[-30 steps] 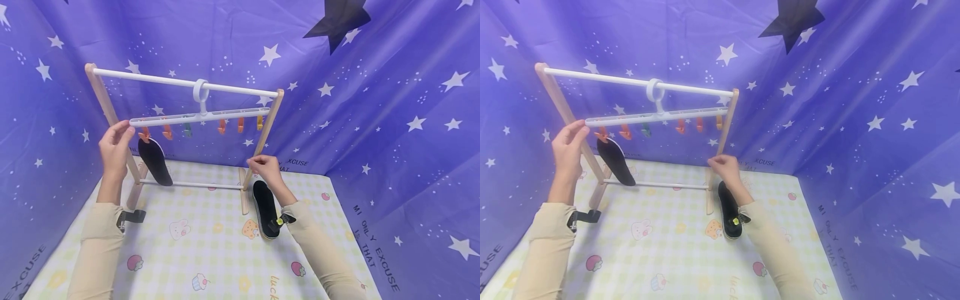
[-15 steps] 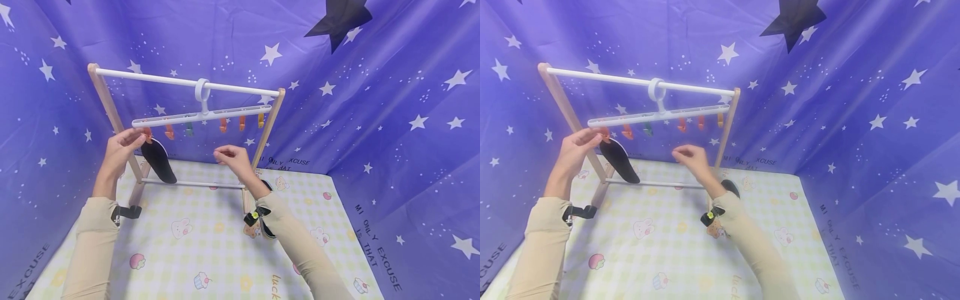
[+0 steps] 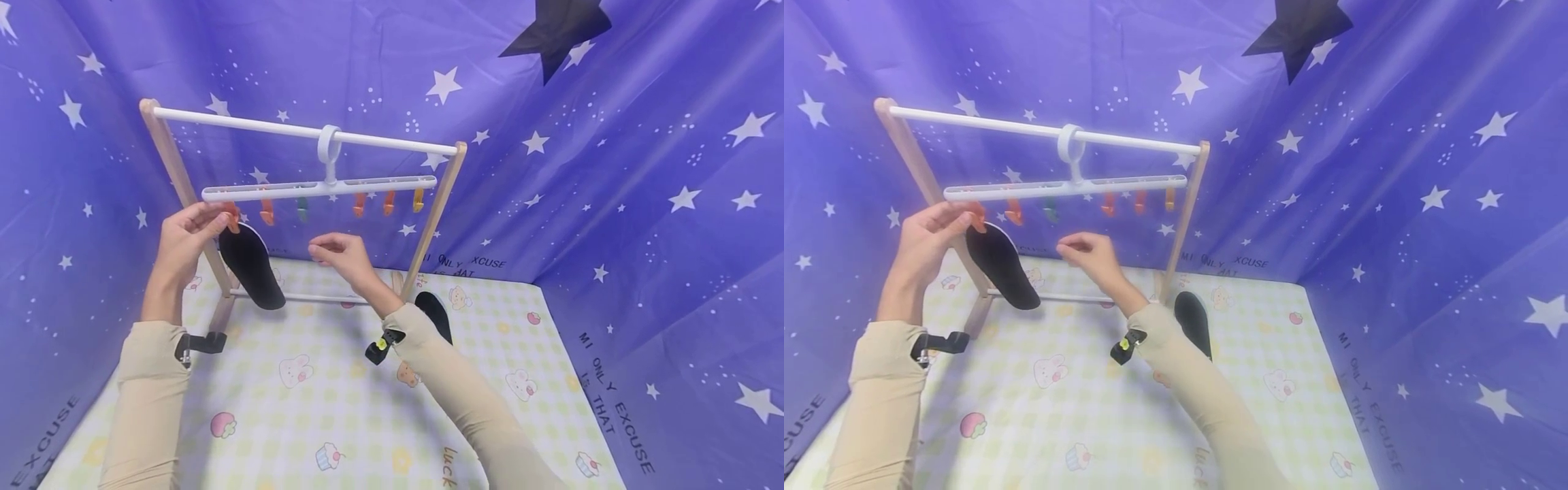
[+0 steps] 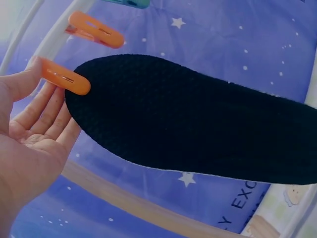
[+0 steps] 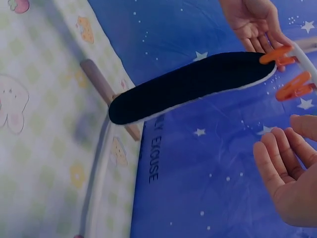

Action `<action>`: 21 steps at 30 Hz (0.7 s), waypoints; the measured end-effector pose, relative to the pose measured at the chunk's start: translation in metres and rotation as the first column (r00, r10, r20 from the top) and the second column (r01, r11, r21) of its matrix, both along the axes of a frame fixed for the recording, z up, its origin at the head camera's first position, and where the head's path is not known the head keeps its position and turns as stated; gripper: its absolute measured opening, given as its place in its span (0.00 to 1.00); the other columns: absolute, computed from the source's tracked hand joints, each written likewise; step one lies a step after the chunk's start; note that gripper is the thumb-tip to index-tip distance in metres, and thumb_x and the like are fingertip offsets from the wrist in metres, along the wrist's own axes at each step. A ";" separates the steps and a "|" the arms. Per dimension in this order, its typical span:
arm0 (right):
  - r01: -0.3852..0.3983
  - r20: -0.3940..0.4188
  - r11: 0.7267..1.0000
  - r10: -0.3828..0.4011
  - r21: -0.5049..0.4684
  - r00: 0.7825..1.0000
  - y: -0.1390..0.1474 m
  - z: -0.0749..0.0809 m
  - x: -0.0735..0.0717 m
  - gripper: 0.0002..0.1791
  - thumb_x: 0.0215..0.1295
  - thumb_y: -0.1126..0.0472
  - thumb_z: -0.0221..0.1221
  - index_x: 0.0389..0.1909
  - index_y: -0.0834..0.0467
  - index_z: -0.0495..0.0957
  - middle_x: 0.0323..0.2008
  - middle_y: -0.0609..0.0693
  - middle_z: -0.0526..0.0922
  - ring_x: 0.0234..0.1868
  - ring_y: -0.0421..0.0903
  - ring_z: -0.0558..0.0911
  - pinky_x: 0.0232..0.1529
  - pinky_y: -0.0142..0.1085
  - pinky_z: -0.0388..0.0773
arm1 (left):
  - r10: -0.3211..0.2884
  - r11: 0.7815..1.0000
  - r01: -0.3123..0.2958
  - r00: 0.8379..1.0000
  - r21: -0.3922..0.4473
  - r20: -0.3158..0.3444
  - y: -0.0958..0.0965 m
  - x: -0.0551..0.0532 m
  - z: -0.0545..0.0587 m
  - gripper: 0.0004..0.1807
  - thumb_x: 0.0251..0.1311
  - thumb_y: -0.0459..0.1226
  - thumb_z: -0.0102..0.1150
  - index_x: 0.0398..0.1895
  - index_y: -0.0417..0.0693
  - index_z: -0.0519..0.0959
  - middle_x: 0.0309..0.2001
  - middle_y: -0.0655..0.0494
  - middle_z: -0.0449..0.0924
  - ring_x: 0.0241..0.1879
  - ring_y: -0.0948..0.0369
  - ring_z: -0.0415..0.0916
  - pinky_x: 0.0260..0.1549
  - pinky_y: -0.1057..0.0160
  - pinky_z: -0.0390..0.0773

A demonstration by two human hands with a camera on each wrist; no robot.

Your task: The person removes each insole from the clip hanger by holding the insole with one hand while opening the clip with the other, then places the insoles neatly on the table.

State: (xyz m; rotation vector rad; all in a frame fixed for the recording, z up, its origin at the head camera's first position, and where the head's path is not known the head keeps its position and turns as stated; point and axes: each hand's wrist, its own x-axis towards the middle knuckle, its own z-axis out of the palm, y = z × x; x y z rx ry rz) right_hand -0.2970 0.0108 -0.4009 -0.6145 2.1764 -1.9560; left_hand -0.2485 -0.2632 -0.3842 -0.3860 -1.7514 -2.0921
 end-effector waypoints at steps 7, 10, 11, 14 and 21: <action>-0.037 0.022 0.999 0.038 -0.031 0.999 -0.022 0.001 0.001 0.13 0.67 0.68 0.65 0.49 0.71 0.83 0.48 0.69 0.86 0.36 0.41 0.87 0.51 0.47 0.87 | -0.015 0.997 0.018 0.999 0.072 -0.039 0.003 0.004 0.009 0.09 0.67 0.24 0.59 0.46 0.32 0.84 0.37 0.57 0.90 0.34 0.65 0.86 0.46 0.73 0.81; -0.048 0.014 0.998 0.048 -0.030 0.999 -0.031 0.000 0.002 0.13 0.67 0.68 0.65 0.49 0.71 0.83 0.48 0.69 0.86 0.35 0.36 0.85 0.49 0.44 0.88 | 0.000 0.996 0.004 0.999 0.091 -0.040 0.005 0.006 0.012 0.08 0.66 0.23 0.59 0.45 0.32 0.84 0.36 0.56 0.90 0.33 0.64 0.86 0.45 0.73 0.81; -0.050 0.011 0.998 0.051 -0.031 0.999 -0.034 0.000 0.002 0.13 0.67 0.68 0.65 0.49 0.71 0.83 0.48 0.69 0.86 0.35 0.35 0.85 0.49 0.42 0.88 | 0.006 0.995 -0.002 0.999 0.098 -0.038 0.005 0.007 0.013 0.08 0.66 0.23 0.60 0.45 0.33 0.84 0.36 0.56 0.90 0.32 0.65 0.86 0.45 0.73 0.82; -0.056 0.004 0.998 0.057 -0.026 0.998 -0.042 0.000 0.004 0.13 0.66 0.69 0.65 0.49 0.71 0.83 0.48 0.69 0.86 0.36 0.35 0.85 0.48 0.40 0.88 | 0.028 0.994 -0.024 0.999 0.110 -0.033 0.007 0.009 0.015 0.07 0.65 0.23 0.61 0.43 0.33 0.85 0.35 0.56 0.90 0.31 0.65 0.86 0.43 0.72 0.82; -0.059 -0.016 0.998 0.059 0.006 0.998 -0.058 -0.005 0.006 0.12 0.65 0.68 0.67 0.47 0.70 0.84 0.47 0.66 0.87 0.36 0.36 0.85 0.43 0.30 0.87 | 0.073 0.994 -0.071 0.997 0.078 -0.027 0.010 0.012 0.016 0.07 0.63 0.22 0.62 0.40 0.36 0.86 0.33 0.59 0.90 0.31 0.67 0.86 0.41 0.75 0.82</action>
